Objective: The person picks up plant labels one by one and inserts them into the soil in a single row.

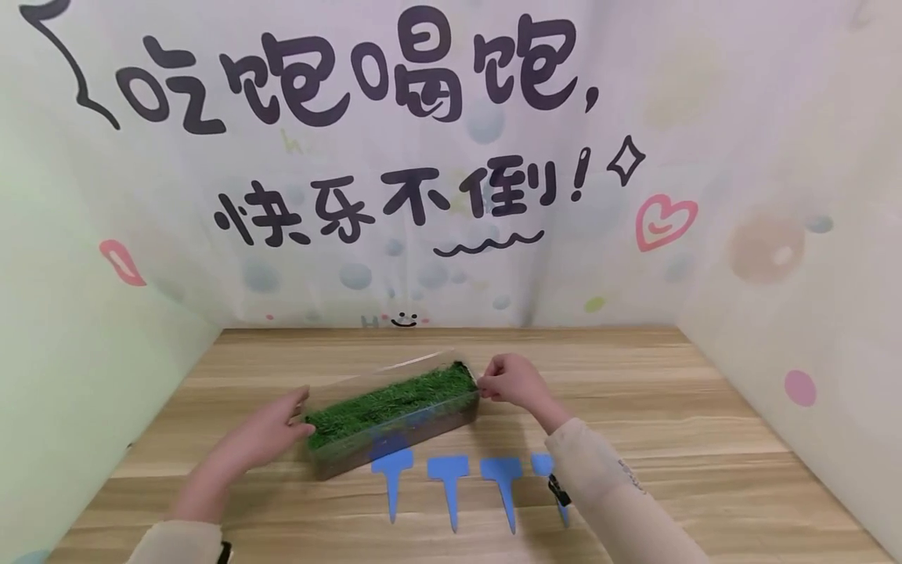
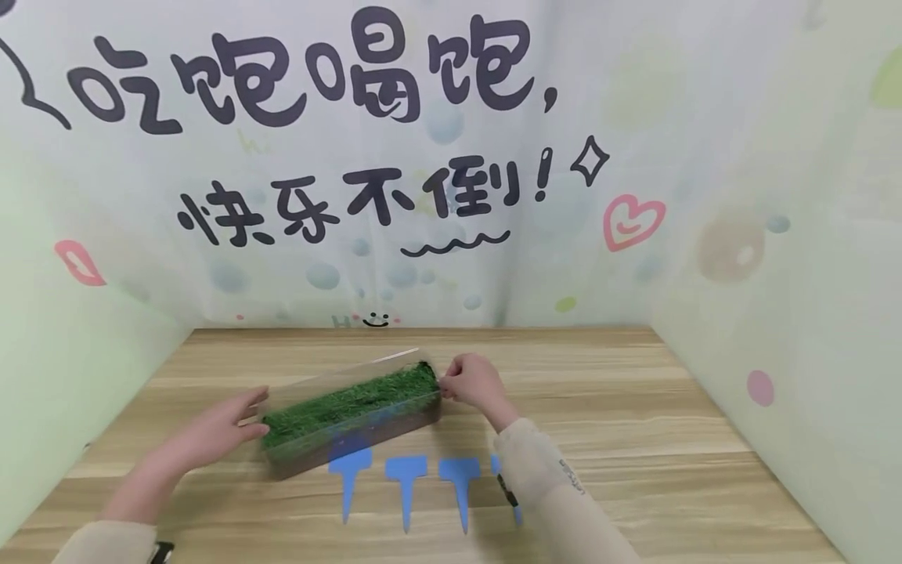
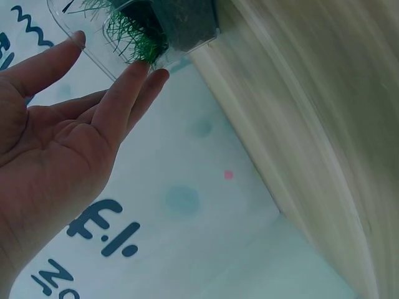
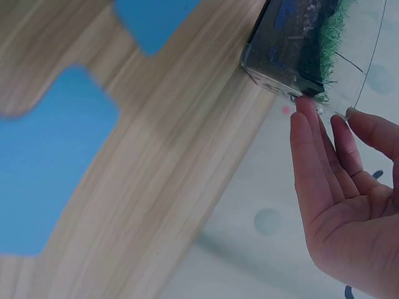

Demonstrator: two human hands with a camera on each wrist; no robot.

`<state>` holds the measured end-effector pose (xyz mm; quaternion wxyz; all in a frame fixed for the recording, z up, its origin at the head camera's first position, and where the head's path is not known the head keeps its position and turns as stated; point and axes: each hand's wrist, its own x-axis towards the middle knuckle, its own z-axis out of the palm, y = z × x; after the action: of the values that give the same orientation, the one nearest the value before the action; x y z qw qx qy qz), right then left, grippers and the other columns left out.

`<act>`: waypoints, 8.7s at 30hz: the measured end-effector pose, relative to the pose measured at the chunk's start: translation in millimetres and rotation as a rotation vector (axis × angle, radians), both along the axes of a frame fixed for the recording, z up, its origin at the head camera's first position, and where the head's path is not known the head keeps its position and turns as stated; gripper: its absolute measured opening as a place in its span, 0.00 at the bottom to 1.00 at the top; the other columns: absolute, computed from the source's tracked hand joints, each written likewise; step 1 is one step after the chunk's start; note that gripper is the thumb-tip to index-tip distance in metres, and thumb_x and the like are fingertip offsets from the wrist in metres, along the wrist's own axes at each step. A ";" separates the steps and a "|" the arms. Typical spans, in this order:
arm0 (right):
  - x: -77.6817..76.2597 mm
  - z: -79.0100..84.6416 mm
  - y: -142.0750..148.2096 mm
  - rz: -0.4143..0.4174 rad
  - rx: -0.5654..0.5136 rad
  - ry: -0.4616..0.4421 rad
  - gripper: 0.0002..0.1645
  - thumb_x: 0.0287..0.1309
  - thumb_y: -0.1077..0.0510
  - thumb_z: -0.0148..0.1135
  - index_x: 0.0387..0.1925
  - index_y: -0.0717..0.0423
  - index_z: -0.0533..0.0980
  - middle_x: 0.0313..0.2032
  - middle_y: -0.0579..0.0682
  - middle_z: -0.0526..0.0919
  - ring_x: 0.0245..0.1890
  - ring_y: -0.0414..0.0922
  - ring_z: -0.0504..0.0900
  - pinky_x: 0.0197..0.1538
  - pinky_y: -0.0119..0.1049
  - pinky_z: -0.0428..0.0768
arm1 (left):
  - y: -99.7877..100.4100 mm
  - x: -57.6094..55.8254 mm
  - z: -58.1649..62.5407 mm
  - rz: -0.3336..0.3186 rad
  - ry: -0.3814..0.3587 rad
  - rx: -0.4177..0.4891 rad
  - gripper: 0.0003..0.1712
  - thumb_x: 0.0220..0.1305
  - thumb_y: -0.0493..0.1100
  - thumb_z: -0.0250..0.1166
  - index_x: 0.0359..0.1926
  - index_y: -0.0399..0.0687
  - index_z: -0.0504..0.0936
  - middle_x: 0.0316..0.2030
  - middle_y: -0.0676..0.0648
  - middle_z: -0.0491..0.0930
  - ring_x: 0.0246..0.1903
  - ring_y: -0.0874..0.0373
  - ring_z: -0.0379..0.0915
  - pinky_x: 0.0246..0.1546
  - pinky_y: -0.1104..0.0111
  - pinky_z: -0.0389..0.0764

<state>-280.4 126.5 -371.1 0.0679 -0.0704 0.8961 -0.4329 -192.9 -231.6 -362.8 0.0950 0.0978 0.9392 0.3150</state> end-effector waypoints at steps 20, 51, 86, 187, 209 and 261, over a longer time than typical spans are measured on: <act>11.2 -1.1 81.3 -0.064 -0.031 -0.081 0.08 0.64 0.65 0.60 0.29 0.66 0.75 0.30 0.60 0.86 0.27 0.44 0.86 0.39 0.42 0.88 | 69.0 -61.8 -5.8 -0.085 -0.035 0.146 0.35 0.75 0.33 0.51 0.76 0.30 0.48 0.75 0.28 0.52 0.72 0.31 0.55 0.69 0.43 0.64; 56.6 47.6 6.1 0.022 0.367 0.330 0.04 0.63 0.56 0.66 0.35 0.53 0.81 0.31 0.46 0.86 0.32 0.40 0.83 0.37 0.37 0.82 | 72.4 -86.2 -19.0 0.030 -0.252 0.545 0.29 0.79 0.34 0.43 0.77 0.36 0.53 0.75 0.32 0.55 0.75 0.34 0.48 0.71 0.42 0.59; 87.6 0.0 -104.8 0.385 0.453 0.014 0.07 0.57 0.53 0.71 0.28 0.51 0.88 0.24 0.42 0.86 0.20 0.35 0.77 0.28 0.29 0.77 | 75.1 -88.8 -18.6 0.074 -0.228 0.532 0.28 0.78 0.33 0.43 0.76 0.37 0.56 0.74 0.34 0.59 0.75 0.35 0.50 0.71 0.43 0.61; 45.2 -1.5 -63.3 0.346 -0.234 -0.228 0.08 0.60 0.68 0.65 0.41 0.67 0.79 0.34 0.55 0.87 0.32 0.41 0.87 0.43 0.44 0.87 | 79.2 -90.0 -21.7 0.075 -0.197 0.513 0.28 0.78 0.32 0.42 0.75 0.35 0.57 0.73 0.33 0.60 0.74 0.34 0.52 0.70 0.44 0.63; 35.2 2.3 -68.7 0.252 -0.283 -0.130 0.06 0.62 0.65 0.64 0.38 0.65 0.77 0.32 0.55 0.85 0.30 0.40 0.85 0.45 0.47 0.87 | 79.3 -84.3 -26.2 0.095 -0.181 0.500 0.28 0.78 0.31 0.41 0.75 0.35 0.57 0.73 0.33 0.61 0.73 0.35 0.54 0.69 0.46 0.66; 4.1 -4.1 -99.0 0.103 -0.372 0.016 0.11 0.61 0.66 0.66 0.45 0.66 0.79 0.39 0.60 0.84 0.35 0.40 0.84 0.43 0.38 0.87 | 81.3 -88.3 -29.1 0.086 -0.098 0.436 0.27 0.77 0.32 0.44 0.73 0.28 0.58 0.69 0.31 0.68 0.70 0.34 0.60 0.67 0.48 0.69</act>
<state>-276.3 27.5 -375.2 0.0684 -0.1311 0.7964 -0.5865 -281.2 -150.3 -391.9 0.1034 0.0604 0.8466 0.5186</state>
